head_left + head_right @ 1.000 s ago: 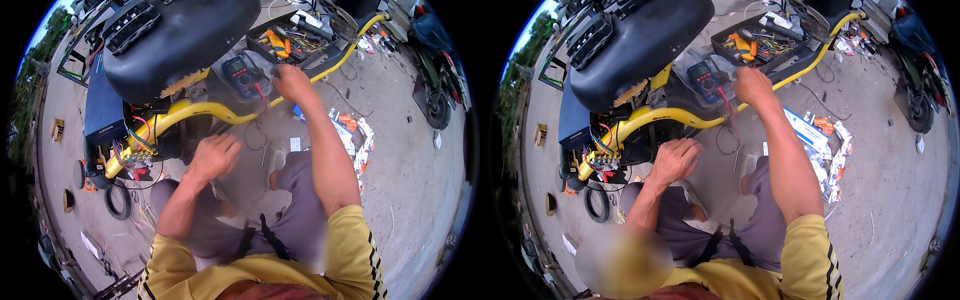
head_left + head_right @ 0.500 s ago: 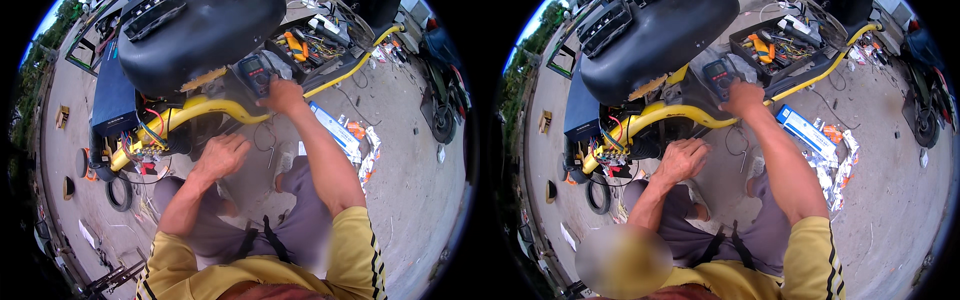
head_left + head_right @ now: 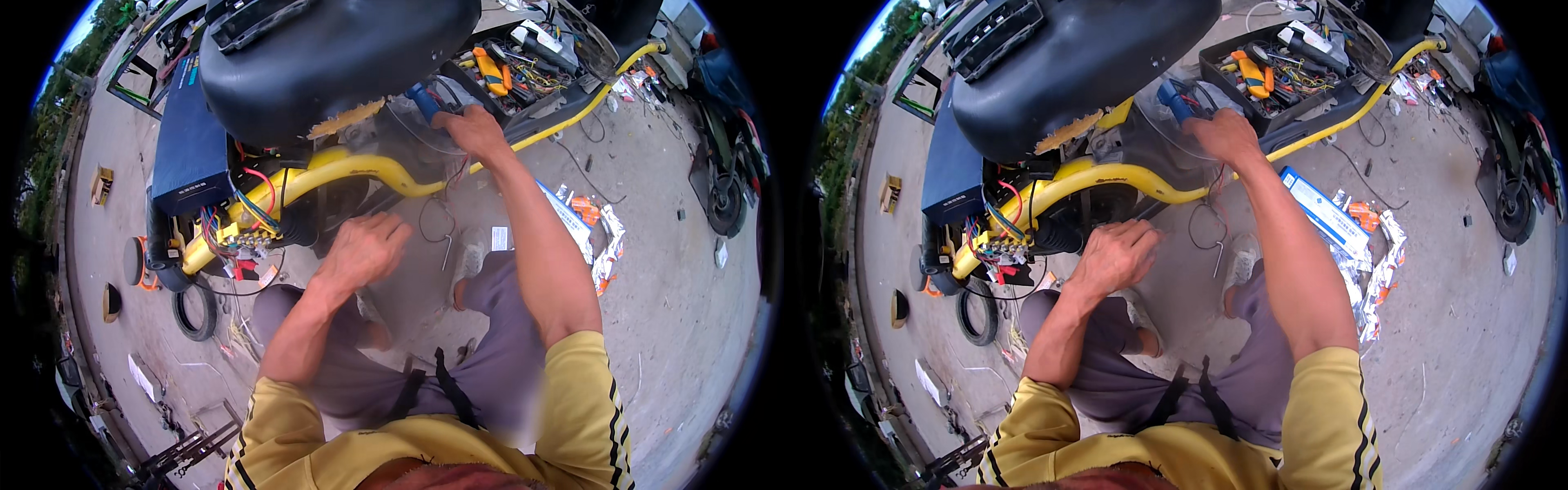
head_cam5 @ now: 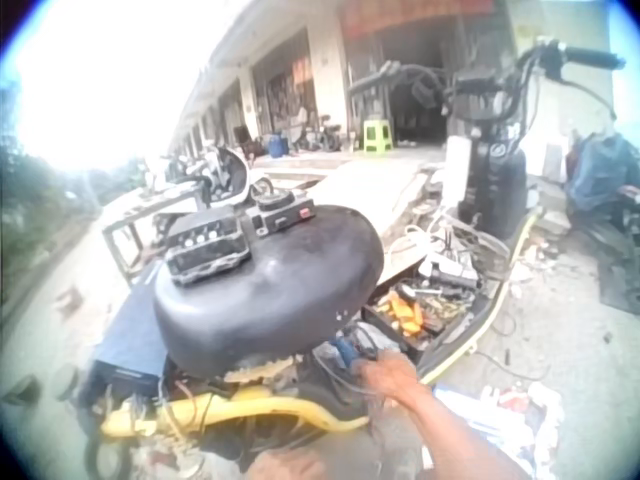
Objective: The person is repairing the wiring of a yellow electric scooter. They connect wires to a yellow terminal block, use a multimeter to test connections, and wrap the wiring with plastic film.
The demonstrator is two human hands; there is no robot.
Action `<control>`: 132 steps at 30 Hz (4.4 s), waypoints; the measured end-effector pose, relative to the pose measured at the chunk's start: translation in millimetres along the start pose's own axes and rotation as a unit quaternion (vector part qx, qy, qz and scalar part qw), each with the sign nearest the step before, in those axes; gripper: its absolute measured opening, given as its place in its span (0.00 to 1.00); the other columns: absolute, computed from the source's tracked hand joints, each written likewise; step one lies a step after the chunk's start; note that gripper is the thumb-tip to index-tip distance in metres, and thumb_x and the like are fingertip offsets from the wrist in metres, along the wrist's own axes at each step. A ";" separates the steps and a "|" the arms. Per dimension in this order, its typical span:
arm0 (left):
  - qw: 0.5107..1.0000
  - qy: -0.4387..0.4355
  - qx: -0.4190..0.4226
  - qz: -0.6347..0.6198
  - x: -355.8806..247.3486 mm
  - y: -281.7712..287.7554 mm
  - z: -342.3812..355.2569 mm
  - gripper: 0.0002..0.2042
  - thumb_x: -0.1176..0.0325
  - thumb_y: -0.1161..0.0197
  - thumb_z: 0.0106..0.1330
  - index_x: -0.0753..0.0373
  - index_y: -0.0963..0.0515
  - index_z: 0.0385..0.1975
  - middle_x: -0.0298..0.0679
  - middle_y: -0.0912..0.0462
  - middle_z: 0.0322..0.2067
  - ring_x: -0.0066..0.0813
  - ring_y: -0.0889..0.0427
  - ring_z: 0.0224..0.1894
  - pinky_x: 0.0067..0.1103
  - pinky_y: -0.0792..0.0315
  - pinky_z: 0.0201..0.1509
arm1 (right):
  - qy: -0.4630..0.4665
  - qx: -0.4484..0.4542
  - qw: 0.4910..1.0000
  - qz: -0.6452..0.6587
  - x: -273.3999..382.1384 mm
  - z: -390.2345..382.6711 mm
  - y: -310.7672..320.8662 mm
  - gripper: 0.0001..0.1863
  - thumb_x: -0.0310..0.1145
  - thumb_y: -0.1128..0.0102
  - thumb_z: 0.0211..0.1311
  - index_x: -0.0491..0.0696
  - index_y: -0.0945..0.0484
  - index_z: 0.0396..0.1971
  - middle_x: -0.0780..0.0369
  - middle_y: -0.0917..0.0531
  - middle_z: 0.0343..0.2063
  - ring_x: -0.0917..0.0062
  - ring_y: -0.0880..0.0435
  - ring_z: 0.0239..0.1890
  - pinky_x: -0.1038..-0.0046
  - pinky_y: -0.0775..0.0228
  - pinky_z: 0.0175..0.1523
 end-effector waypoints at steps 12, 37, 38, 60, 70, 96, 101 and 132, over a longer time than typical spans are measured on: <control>1.000 0.005 0.018 -0.003 -2.7 0.3 1.6 0.18 0.73 0.25 0.53 0.61 0.20 0.44 0.38 0.18 0.38 0.41 0.13 0.41 0.33 0.17 0.45 | 0.102 -0.015 0.987 -0.126 17.3 1.3 -19.1 0.37 0.54 0.30 0.55 0.37 0.17 0.55 0.40 0.12 0.52 0.50 0.13 0.59 0.57 0.24 0.66; 0.999 0.002 0.042 0.007 -5.3 -11.7 9.2 0.15 0.71 0.26 0.57 0.60 0.19 0.43 0.37 0.18 0.37 0.39 0.13 0.42 0.33 0.17 0.45 | 0.079 -0.014 0.994 -0.070 -18.6 22.1 -9.5 0.36 0.33 0.34 0.63 0.41 0.28 0.72 0.42 0.23 0.66 0.47 0.22 0.69 0.57 0.27 0.73; 0.999 0.004 0.039 0.007 -5.0 -10.7 8.6 0.15 0.71 0.25 0.57 0.60 0.19 0.43 0.38 0.17 0.37 0.40 0.13 0.41 0.34 0.17 0.45 | 0.073 -0.014 0.995 -0.064 -13.1 20.4 -17.0 0.36 0.33 0.34 0.63 0.41 0.28 0.72 0.42 0.24 0.67 0.47 0.23 0.70 0.57 0.27 0.73; 0.995 0.016 0.100 0.004 -6.2 -34.0 19.4 0.12 0.71 0.26 0.59 0.61 0.21 0.40 0.40 0.17 0.37 0.42 0.13 0.42 0.37 0.18 0.43 | 0.193 -0.022 0.968 -0.160 32.9 -19.7 -30.2 0.26 0.29 0.36 0.65 0.44 0.20 0.64 0.54 0.19 0.63 0.52 0.19 0.65 0.55 0.20 0.65; 0.996 0.020 0.085 0.019 -5.4 -29.4 8.3 0.12 0.69 0.26 0.60 0.60 0.20 0.41 0.39 0.17 0.37 0.41 0.13 0.43 0.36 0.17 0.44 | 0.167 -0.111 0.955 -0.218 41.8 -31.2 28.8 0.13 0.34 0.37 0.62 0.44 0.10 0.40 0.47 0.09 0.40 0.48 0.09 0.48 0.52 0.18 0.55; 1.000 0.001 0.016 0.027 -31.2 11.5 -8.0 0.09 0.69 0.34 0.59 0.64 0.21 0.36 0.42 0.18 0.34 0.41 0.12 0.42 0.35 0.16 0.40 | 0.234 -0.120 0.947 -0.183 77.8 -94.8 26.7 0.14 0.41 0.36 0.72 0.47 0.10 0.46 0.45 0.10 0.40 0.45 0.11 0.46 0.49 0.21 0.53; 1.000 0.004 -0.018 0.013 -33.7 21.9 -5.2 0.08 0.70 0.34 0.59 0.65 0.21 0.35 0.43 0.17 0.34 0.44 0.11 0.42 0.37 0.15 0.41 | 0.266 -0.123 0.943 -0.159 88.4 -108.8 10.0 0.13 0.40 0.36 0.70 0.49 0.09 0.45 0.46 0.10 0.38 0.45 0.11 0.44 0.50 0.20 0.52; 0.995 0.064 0.001 0.079 -31.3 24.4 -61.3 0.08 0.68 0.34 0.61 0.64 0.19 0.36 0.39 0.16 0.31 0.41 0.09 0.39 0.35 0.17 0.37 | 0.291 -0.119 0.938 -0.148 96.6 -137.3 2.6 0.15 0.41 0.35 0.73 0.50 0.09 0.49 0.48 0.09 0.40 0.48 0.11 0.47 0.57 0.21 0.53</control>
Point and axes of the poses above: each hand's wrist, its own z-axis towards the middle knuckle, its own y-axis out of the back of the hand, x = y × z, the point moved 9 cm from there along z, towards the middle knuckle
